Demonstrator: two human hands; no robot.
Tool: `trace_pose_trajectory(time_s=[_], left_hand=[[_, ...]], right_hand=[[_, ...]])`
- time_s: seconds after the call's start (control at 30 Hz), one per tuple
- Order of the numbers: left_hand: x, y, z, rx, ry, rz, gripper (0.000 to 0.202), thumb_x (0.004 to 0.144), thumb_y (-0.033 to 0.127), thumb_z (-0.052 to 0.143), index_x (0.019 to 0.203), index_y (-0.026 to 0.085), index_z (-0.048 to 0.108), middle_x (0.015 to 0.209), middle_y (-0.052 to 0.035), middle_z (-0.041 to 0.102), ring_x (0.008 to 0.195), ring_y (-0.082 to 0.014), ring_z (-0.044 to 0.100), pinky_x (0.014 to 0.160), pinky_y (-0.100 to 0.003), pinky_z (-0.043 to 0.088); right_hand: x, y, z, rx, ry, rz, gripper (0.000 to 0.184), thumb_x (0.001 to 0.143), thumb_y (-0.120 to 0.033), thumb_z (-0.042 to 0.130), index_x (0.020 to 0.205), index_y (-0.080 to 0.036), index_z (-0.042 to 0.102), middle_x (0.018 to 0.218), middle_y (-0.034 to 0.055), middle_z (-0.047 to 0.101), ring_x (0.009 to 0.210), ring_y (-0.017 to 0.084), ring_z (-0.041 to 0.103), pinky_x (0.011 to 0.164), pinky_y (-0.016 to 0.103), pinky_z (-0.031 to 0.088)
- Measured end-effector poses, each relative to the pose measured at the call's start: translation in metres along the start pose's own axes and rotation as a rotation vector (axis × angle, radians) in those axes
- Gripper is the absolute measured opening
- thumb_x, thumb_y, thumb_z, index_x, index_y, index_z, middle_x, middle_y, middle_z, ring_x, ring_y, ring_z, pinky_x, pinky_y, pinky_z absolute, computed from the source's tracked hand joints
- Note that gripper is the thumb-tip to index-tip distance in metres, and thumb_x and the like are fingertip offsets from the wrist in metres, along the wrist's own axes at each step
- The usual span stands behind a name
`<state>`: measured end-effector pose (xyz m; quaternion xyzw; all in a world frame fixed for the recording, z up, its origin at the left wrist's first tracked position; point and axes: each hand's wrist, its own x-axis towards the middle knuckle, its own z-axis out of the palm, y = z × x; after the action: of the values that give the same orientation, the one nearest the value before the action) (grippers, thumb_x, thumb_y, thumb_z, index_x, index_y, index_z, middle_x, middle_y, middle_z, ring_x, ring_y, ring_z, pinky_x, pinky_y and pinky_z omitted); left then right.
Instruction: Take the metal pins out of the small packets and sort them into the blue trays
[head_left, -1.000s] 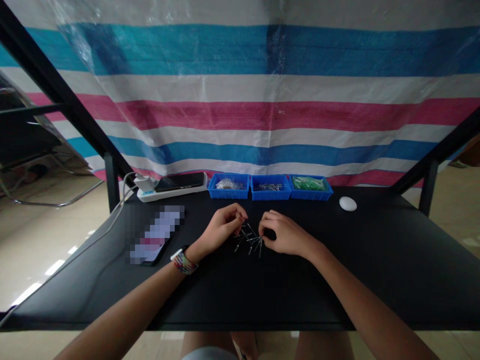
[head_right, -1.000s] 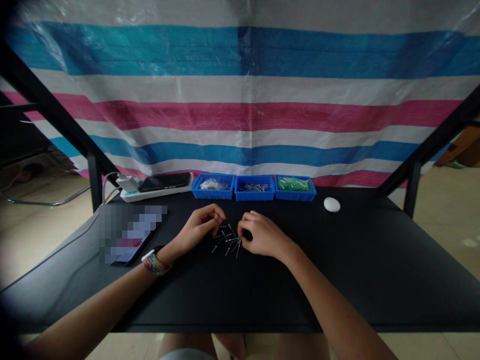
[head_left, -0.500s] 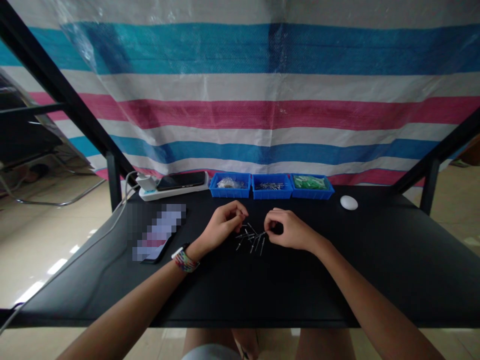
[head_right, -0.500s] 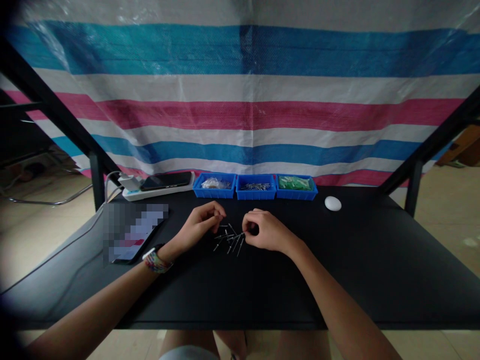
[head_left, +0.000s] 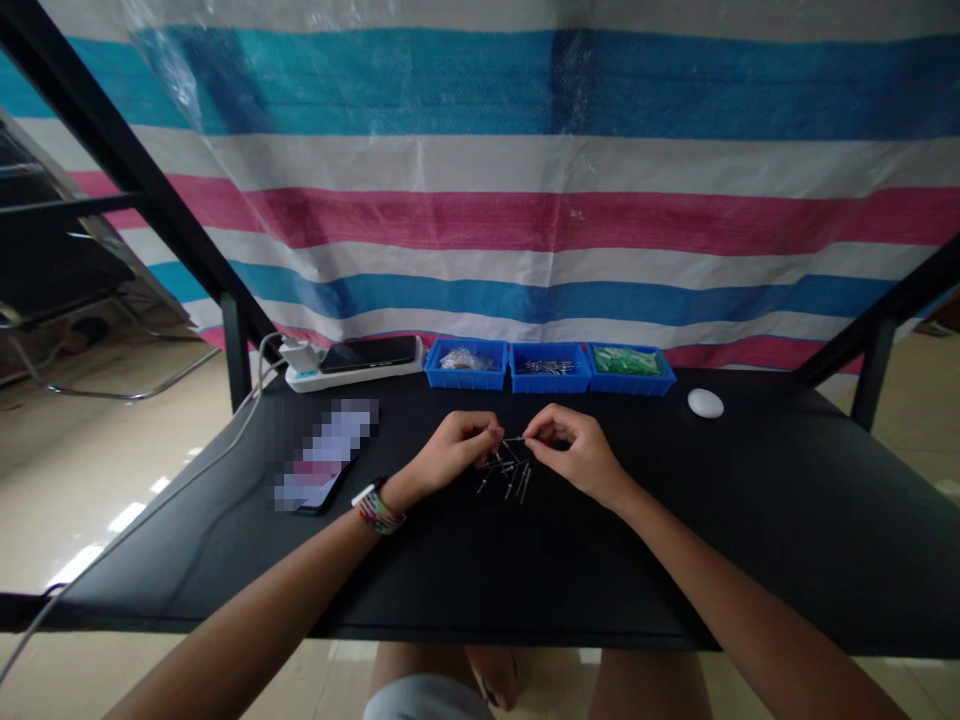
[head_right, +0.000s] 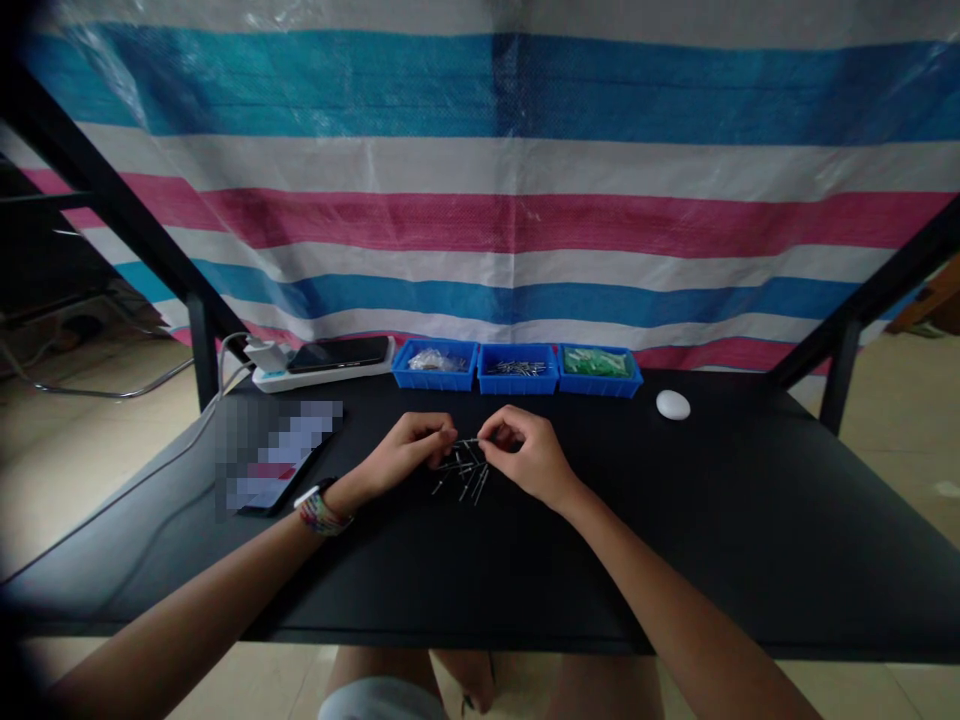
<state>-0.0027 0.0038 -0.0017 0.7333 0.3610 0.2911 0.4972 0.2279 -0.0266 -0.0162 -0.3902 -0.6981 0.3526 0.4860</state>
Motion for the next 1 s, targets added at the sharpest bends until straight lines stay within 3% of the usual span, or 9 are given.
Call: trace_pose_trajectory(time_s=[0.23, 0.47, 0.6, 0.83, 1.0], left_hand=[[0.0019, 0.0009, 0.0047, -0.154, 0.073, 0.014, 0.041, 0.092, 0.054, 0.074, 0.083, 0.017, 0.059, 0.064, 0.0059, 0.052, 0.053, -0.0087, 0.049, 0.053, -0.021, 0.037], [0.0030, 0.0007, 0.0047, -0.187, 0.131, 0.102, 0.033, 0.091, 0.044, 0.080, 0.091, 0.015, 0.062, 0.069, 0.0055, 0.055, 0.054, -0.0076, 0.054, 0.053, -0.020, 0.040], [0.0039, -0.0021, 0.0038, -0.193, 0.139, 0.122, 0.032, 0.092, 0.042, 0.080, 0.092, 0.015, 0.062, 0.070, 0.0053, 0.056, 0.054, -0.0073, 0.054, 0.053, -0.020, 0.042], [0.0040, -0.0026, 0.0045, -0.212, 0.134, 0.099, 0.030, 0.093, 0.040, 0.079, 0.097, 0.017, 0.060, 0.069, 0.0068, 0.054, 0.052, -0.0070, 0.053, 0.052, -0.020, 0.040], [0.0042, -0.0030, 0.0025, -0.207, 0.102, 0.027, 0.031, 0.099, 0.047, 0.063, 0.091, 0.016, 0.062, 0.069, 0.0027, 0.058, 0.054, -0.0101, 0.053, 0.051, -0.022, 0.040]], right_hand=[[-0.0013, 0.0026, 0.0015, 0.112, 0.060, 0.117, 0.026, 0.092, -0.034, 0.075, 0.114, -0.022, 0.070, 0.091, 0.0028, 0.072, 0.070, 0.015, 0.065, 0.062, 0.028, 0.051], [-0.0007, 0.0013, -0.0007, 0.124, -0.004, 0.187, 0.040, 0.103, -0.055, 0.060, 0.090, -0.019, 0.071, 0.074, 0.0013, 0.066, 0.060, 0.014, 0.061, 0.058, 0.028, 0.047], [-0.0010, -0.0018, 0.0015, 0.115, 0.006, 0.174, 0.037, 0.100, -0.053, 0.066, 0.083, -0.020, 0.068, 0.072, 0.0004, 0.066, 0.059, 0.014, 0.062, 0.058, 0.027, 0.047], [0.0002, 0.0006, 0.0034, 0.096, 0.058, 0.148, 0.029, 0.098, -0.048, 0.069, 0.086, -0.021, 0.067, 0.072, -0.0007, 0.066, 0.056, 0.013, 0.062, 0.055, 0.026, 0.048], [0.0006, 0.0012, 0.0027, 0.088, 0.095, 0.106, 0.026, 0.096, -0.046, 0.073, 0.091, -0.021, 0.067, 0.075, -0.0004, 0.066, 0.058, 0.013, 0.062, 0.054, 0.026, 0.048]])
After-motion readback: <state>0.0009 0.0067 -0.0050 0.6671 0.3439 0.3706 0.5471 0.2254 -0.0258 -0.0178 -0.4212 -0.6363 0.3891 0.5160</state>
